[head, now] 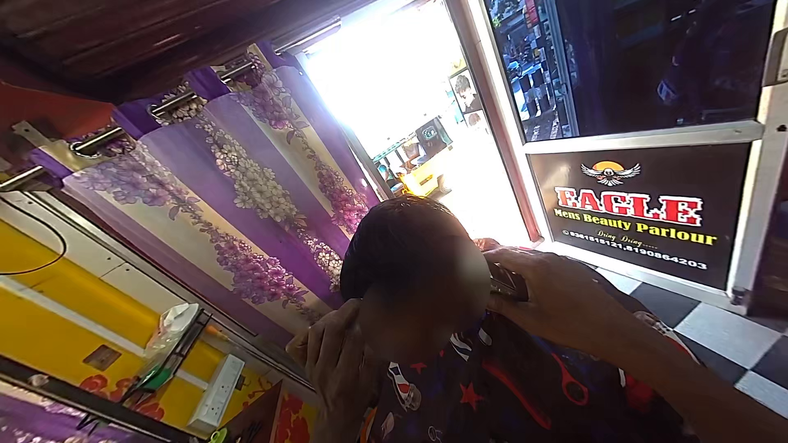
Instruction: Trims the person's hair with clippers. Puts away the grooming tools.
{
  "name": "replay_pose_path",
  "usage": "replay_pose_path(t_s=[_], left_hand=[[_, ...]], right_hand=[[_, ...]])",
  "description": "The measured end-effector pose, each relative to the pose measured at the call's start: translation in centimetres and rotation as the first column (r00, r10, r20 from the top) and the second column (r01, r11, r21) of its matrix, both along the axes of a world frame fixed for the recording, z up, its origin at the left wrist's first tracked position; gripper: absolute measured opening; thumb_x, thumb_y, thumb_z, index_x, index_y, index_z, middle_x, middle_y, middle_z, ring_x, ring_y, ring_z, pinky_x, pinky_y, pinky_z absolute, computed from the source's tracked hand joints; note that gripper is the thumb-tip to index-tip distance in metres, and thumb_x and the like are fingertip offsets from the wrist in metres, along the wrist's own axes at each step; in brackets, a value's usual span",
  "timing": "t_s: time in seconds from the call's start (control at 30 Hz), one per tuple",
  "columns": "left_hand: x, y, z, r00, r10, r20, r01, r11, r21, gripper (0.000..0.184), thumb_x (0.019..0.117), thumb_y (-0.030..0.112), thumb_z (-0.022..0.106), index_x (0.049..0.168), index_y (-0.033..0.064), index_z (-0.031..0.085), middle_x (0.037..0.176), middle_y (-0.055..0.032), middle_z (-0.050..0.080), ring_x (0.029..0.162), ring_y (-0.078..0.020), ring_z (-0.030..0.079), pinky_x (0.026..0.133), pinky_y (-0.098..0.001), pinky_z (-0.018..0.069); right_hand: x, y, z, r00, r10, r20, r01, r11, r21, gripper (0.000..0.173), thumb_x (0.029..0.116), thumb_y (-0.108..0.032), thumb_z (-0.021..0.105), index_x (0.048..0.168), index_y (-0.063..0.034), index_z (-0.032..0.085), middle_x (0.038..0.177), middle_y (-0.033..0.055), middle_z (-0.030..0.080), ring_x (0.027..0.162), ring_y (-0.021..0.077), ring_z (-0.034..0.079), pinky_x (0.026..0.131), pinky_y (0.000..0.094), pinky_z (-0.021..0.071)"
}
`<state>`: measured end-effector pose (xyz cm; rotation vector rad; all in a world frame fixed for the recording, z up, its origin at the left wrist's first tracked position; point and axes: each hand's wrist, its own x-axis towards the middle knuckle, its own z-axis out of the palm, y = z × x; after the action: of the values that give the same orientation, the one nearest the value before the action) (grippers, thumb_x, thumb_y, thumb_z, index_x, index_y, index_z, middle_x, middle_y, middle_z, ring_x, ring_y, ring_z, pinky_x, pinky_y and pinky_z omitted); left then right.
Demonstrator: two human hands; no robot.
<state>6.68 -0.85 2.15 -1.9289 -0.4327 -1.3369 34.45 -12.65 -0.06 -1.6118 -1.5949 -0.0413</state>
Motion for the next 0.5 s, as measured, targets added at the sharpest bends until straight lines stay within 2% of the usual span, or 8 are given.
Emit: replay_pose_path(t_s=[0.23,0.33,0.43,0.5], left_hand=[[0.1,-0.2,0.0,1.0,-0.024,0.005,0.024,1.0,-0.019,0.016,0.1005,0.028,0.065,0.113,0.0195,0.07,0.104,0.0006,0.067,0.094,-0.0121,0.057,0.089,-0.0352,0.034],[0.3,-0.6,-0.1,0.997,-0.038,0.065,0.039,0.999,-0.021,0.019,0.0991,0.028,0.068,0.114,0.0166,0.07,0.105,-0.003,0.066,0.096,-0.0143,0.058,0.089,-0.0351,0.036],[-0.2,-1.4,0.3,0.98,-0.061,0.189,0.088,0.986,-0.14,0.03,0.0998,0.033,0.065,0.119,0.01,0.066,0.111,-0.0073,0.068,0.105,-0.0124,0.061,0.095,-0.0306,0.0417],[-1.1,-1.7,0.6,0.974,-0.084,0.211,0.138,0.958,-0.253,0.031,0.1041,0.035,0.058,0.116,0.0076,0.067,0.105,-0.0062,0.07,0.097,-0.0079,0.061,0.09,-0.028,0.0431]], right_hand=[[-1.5,0.7,1.0,0.998,0.057,0.003,-0.057,0.998,0.017,0.047,0.0879,-0.064,0.066,0.114,-0.0246,0.071,0.085,-0.0065,0.068,0.076,0.0092,0.066,0.065,0.0356,0.0564],[-2.1,1.0,1.1,0.987,0.164,0.003,-0.164,0.986,0.028,0.048,0.089,-0.063,0.066,0.118,-0.0259,0.069,0.085,-0.0083,0.069,0.078,0.006,0.067,0.068,0.0332,0.0566],[-1.4,0.6,0.4,0.963,0.264,-0.059,-0.262,0.964,0.052,0.048,0.0891,-0.063,0.065,0.121,-0.0274,0.069,0.089,-0.011,0.071,0.079,0.0006,0.067,0.069,0.0291,0.0578],[-0.3,-0.3,-0.8,0.958,0.257,-0.131,-0.25,0.966,0.066,0.047,0.0887,-0.064,0.065,0.12,-0.0289,0.07,0.094,-0.0136,0.071,0.082,-0.0012,0.067,0.071,0.0279,0.0592]])
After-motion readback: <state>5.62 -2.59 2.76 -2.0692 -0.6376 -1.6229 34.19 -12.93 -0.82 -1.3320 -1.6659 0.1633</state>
